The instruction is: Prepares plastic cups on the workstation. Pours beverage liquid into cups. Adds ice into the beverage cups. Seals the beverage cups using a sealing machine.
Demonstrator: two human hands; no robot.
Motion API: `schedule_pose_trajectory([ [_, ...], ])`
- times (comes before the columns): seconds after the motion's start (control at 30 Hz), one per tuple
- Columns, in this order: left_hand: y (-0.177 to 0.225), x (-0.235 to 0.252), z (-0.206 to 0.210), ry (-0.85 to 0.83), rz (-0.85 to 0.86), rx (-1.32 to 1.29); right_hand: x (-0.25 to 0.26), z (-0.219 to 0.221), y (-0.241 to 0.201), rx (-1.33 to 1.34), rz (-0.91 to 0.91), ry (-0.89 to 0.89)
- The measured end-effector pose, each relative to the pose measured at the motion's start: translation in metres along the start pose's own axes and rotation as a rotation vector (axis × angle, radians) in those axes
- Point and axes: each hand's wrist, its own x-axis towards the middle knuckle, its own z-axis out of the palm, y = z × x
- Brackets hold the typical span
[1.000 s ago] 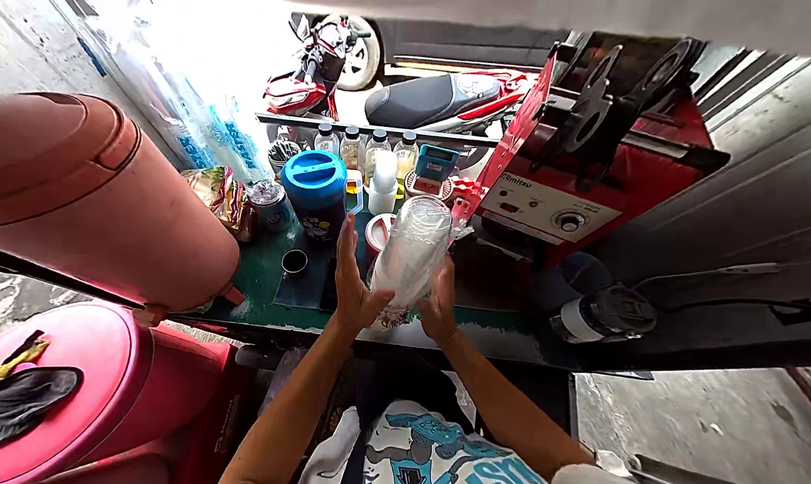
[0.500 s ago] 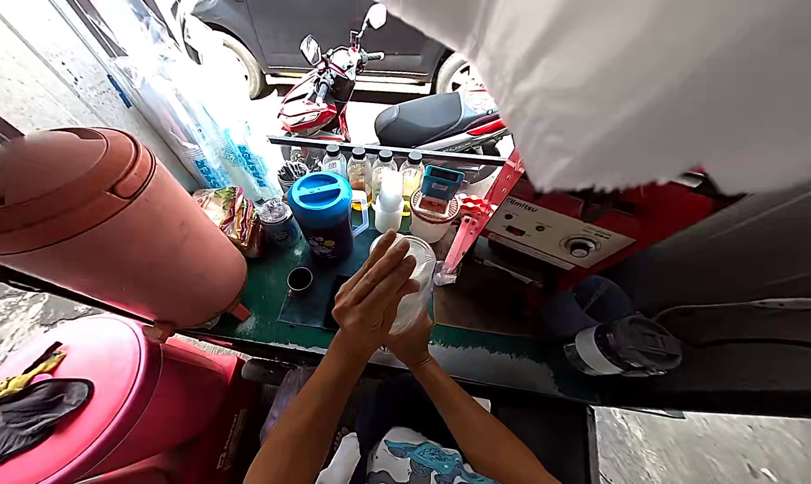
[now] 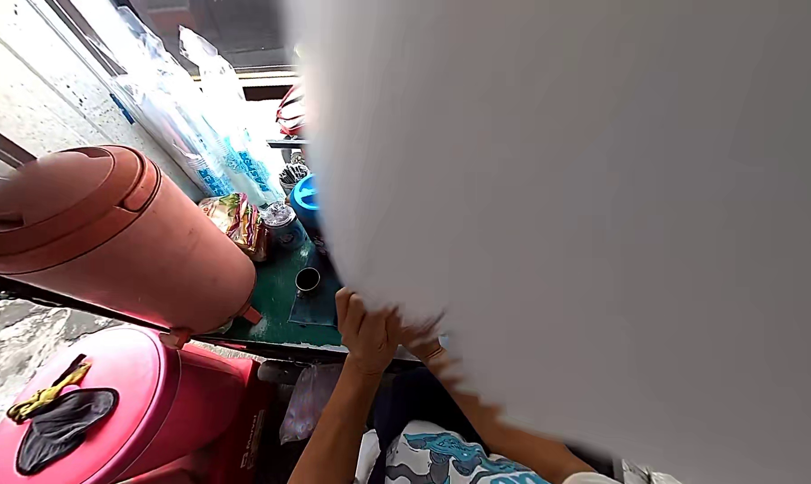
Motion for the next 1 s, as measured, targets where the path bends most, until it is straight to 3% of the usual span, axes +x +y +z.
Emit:
schedule_pose_trajectory([
  [0.13, -0.029, -0.078, 0.000, -0.208, -0.101, -0.036, 0.009, -0.008, 0.013, -0.066, 0.005, -0.087],
  [0.3, -0.038, -0.073, -0.030, -0.323, -0.186, -0.075, -0.012, 0.001, 0.022, 0.062, -0.031, -0.097],
  [0.37, -0.042, -0.067, -0.027, -0.293, -0.336, -0.116, -0.017, 0.000, 0.031, 0.025, -0.054, -0.133],
  [0.5, -0.041, -0.048, 0.011, -0.394, -0.737, -0.235, -0.025, 0.002, 0.044, -0.016, -0.029, -0.179],
  [0.7, -0.049, -0.106, 0.032, -0.313, -0.698, -0.139, -0.036, -0.003, 0.056, -0.082, -0.037, -0.239],
  [0.9, -0.062, -0.162, 0.023, -0.437, -0.805, -0.088, -0.039, -0.017, 0.074, -0.111, -0.020, -0.566],
  [1.0, -0.071, -0.177, 0.015, -0.590, -0.819, -0.047, -0.020, -0.031, 0.068, -0.254, 0.062, -0.917],
])
